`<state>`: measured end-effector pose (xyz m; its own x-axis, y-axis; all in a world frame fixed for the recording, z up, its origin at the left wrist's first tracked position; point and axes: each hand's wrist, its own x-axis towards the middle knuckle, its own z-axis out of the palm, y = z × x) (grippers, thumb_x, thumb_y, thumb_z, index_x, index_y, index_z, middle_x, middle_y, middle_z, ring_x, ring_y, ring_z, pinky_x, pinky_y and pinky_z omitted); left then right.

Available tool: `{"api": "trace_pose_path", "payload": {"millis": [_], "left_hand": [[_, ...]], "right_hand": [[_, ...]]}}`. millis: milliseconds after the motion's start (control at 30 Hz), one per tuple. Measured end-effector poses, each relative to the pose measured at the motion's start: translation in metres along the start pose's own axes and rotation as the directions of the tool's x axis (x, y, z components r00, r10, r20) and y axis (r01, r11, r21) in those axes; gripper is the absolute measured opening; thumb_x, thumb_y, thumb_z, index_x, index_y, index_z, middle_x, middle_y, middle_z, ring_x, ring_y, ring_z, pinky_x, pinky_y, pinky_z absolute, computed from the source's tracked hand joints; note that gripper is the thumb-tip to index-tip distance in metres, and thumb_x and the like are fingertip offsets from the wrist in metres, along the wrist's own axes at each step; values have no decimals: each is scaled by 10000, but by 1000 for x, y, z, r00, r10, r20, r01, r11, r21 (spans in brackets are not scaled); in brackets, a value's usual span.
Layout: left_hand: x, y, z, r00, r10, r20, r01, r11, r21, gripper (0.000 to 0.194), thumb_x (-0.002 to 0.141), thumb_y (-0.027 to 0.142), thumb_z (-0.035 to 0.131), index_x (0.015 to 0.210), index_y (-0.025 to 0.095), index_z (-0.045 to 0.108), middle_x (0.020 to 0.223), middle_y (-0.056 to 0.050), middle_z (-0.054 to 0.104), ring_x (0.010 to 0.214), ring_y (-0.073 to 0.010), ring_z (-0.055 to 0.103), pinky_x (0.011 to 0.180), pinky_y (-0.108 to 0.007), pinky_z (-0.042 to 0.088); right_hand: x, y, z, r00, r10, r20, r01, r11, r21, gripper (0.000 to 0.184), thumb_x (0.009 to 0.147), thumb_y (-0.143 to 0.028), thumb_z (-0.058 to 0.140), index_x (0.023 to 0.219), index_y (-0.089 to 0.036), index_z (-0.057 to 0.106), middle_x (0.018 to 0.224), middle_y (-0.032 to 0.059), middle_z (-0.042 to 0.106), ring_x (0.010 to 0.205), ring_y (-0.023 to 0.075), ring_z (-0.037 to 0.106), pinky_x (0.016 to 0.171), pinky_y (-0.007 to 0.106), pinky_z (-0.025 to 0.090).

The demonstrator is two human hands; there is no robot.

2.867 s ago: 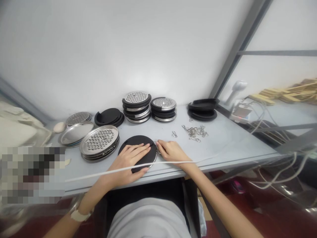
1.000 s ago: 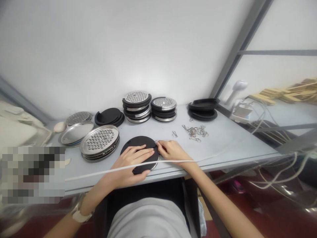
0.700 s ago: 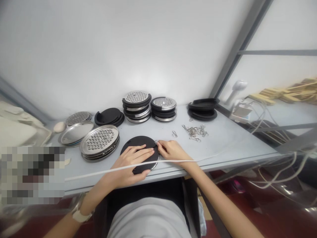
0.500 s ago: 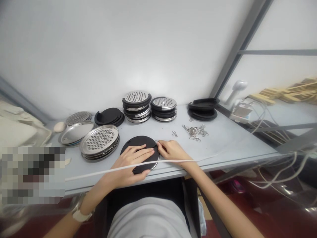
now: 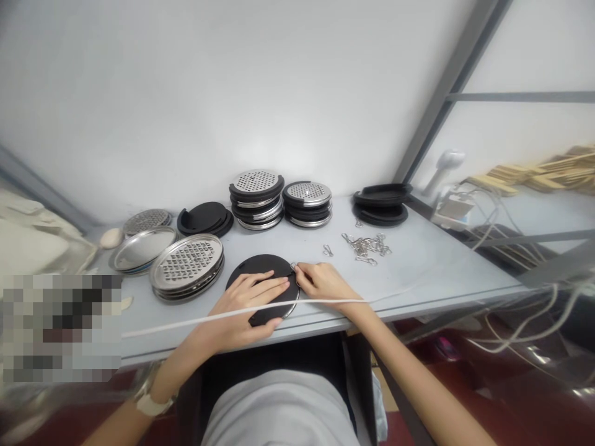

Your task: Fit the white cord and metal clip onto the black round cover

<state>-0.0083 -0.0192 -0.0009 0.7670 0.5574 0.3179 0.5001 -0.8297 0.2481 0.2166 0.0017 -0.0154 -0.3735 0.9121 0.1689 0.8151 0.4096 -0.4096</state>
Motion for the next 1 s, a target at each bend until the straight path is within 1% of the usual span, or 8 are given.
{"api": "trace_pose_path", "payload": {"millis": [433, 667, 900, 1000], "left_hand": [[0, 0, 0, 1000, 5, -9, -5, 1000, -2, 572, 843, 348, 550, 1383, 264, 381, 1360, -6, 481, 1278, -245, 368, 1031, -403, 315], [0, -1, 1, 1000, 16, -12, -16, 1000, -4, 558, 847, 345, 532, 1379, 249, 395, 1347, -40, 494, 1271, -269, 377, 1015, -428, 329], [0, -2, 1, 1000, 9, -6, -9, 1000, -6, 555, 850, 346, 533, 1379, 252, 394, 1364, -21, 477, 1281, -260, 363, 1026, -420, 316], [0, -1, 1, 1000, 14, -8, -14, 1000, -1, 558, 850, 350, 534, 1380, 251, 393, 1356, -28, 486, 1277, -262, 370, 1022, -420, 323]], "right_hand": [[0, 1, 2, 1000, -5, -13, 5, 1000, 3, 350, 933, -282, 316, 680, -181, 536, 555, 7, 550, 474, 108, 428, 535, 225, 281], [0, 1, 2, 1000, -1, -9, 1, 1000, -4, 348, 929, -277, 319, 687, -181, 551, 569, 17, 573, 477, 111, 436, 536, 224, 285], [0, 1, 3, 1000, -4, -21, 4, 1000, -4, 326, 922, -261, 329, 689, -183, 544, 572, 13, 573, 475, 108, 431, 533, 224, 273], [0, 1, 3, 1000, -3, -25, 2, 1000, -13, 325, 920, -261, 333, 686, -183, 544, 568, 13, 569, 479, 110, 433, 537, 226, 274]]}}
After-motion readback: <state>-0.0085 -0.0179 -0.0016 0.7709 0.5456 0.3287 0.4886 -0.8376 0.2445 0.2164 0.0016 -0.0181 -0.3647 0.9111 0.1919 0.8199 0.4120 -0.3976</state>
